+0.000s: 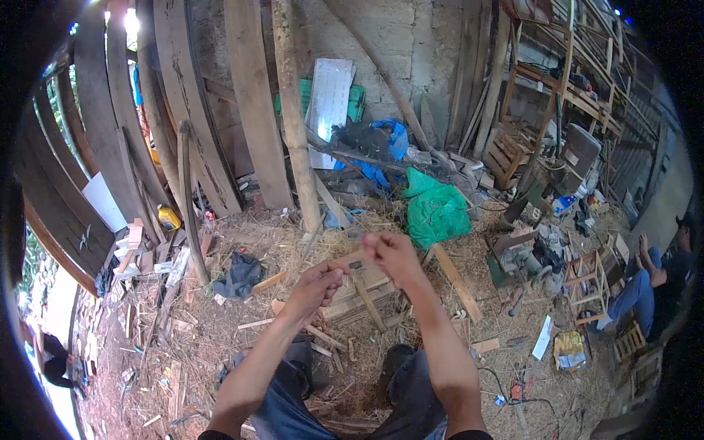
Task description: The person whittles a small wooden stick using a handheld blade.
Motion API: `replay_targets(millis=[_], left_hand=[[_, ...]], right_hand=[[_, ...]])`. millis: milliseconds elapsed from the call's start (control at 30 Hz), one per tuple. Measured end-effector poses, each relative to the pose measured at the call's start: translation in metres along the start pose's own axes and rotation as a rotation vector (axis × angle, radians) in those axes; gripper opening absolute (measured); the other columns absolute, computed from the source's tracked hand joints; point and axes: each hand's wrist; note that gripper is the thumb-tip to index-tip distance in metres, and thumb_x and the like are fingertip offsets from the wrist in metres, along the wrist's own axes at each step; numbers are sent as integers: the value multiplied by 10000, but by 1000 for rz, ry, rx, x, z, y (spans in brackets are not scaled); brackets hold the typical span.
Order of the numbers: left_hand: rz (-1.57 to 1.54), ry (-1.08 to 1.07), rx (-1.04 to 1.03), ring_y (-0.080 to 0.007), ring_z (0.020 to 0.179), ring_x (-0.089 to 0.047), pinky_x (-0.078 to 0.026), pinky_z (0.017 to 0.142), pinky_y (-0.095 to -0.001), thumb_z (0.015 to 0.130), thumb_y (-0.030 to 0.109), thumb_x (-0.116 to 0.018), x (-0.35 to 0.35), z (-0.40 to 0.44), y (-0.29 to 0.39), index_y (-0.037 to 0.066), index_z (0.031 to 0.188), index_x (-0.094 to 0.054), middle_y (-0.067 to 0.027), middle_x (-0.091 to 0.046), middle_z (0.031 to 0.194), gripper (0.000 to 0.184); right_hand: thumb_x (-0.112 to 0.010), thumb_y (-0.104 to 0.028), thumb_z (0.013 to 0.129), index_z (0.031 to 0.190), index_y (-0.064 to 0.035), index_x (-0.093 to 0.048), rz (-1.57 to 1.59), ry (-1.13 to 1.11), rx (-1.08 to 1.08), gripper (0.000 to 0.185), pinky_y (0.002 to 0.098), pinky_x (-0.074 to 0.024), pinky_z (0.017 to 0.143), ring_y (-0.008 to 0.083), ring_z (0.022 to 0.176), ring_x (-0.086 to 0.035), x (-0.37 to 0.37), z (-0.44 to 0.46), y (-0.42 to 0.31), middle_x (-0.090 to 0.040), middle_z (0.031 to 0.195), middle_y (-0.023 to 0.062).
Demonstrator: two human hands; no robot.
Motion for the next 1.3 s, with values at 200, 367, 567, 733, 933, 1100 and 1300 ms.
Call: replay_targets(millis=[200, 367, 567, 733, 933, 1100, 1300], left_hand=[[185, 46, -224, -3, 530, -321, -244, 440, -156, 924, 171, -530, 14, -1, -10, 44, 1004, -584, 60, -426, 691, 159], [349, 146, -328, -58, 738, -521, -406, 648, -210, 911, 89, -531, 14, 14, -23, -15, 986, -582, -27, -609, 852, 138], [306, 146, -413, -63, 753, -549, -431, 672, -218, 900, 69, -540, -2, 14, -20, -23, 969, -580, -50, -635, 856, 122], [403, 159, -472, -38, 687, -489, -374, 580, -193, 917, 84, -522, 7, 22, -40, -23, 952, -569, -19, -613, 847, 122], [460, 214, -397, -42, 641, -458, -357, 557, -204, 909, 75, -535, 7, 3, -15, -17, 944, -568, 8, -544, 725, 104], [566, 284, -472, -42, 622, -438, -349, 544, -211, 900, 69, -550, 4, 12, -22, -19, 945, -562, 4, -514, 675, 99], [579, 250, -473, -54, 633, -456, -367, 548, -226, 889, 52, -561, -3, 4, -14, -24, 926, -567, -18, -552, 711, 84]], right_hand=[[-610, -289, 873, 998, -36, -626, 197, 361, 211, 283, 176, -264, 417, 31, 488, -365, 82, 10, 4, -523, 714, -30], [-566, -232, 905, 1134, -18, -573, 39, 76, 40, 314, 176, -258, 418, 34, 484, -344, 9, -7, 4, -526, 721, -14], [-571, -193, 903, 914, 2, -643, 40, -224, -17, 208, 197, -283, 430, 35, 488, -389, -21, -13, 3, -555, 661, -26], [-568, -205, 906, 893, 2, -635, 44, 38, 57, 218, 189, -262, 417, 33, 489, -386, 1, 5, 11, -546, 678, -28], [-555, -196, 910, 976, -30, -618, 153, 262, 126, 189, 180, -261, 414, 30, 482, -376, 63, 6, 6, -549, 691, -15], [-557, -187, 909, 998, -2, -608, 64, -4, 69, 211, 181, -274, 417, 32, 476, -371, -15, -17, -5, -564, 691, -3], [-560, -177, 905, 982, 4, -618, 105, -50, 48, 206, 184, -269, 416, 32, 473, -368, -13, -10, 3, -546, 679, -11]])
Point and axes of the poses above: each hand's wrist, its own z-axis towards the middle knuckle, its own x-axis out of the back of the hand, y = z × x
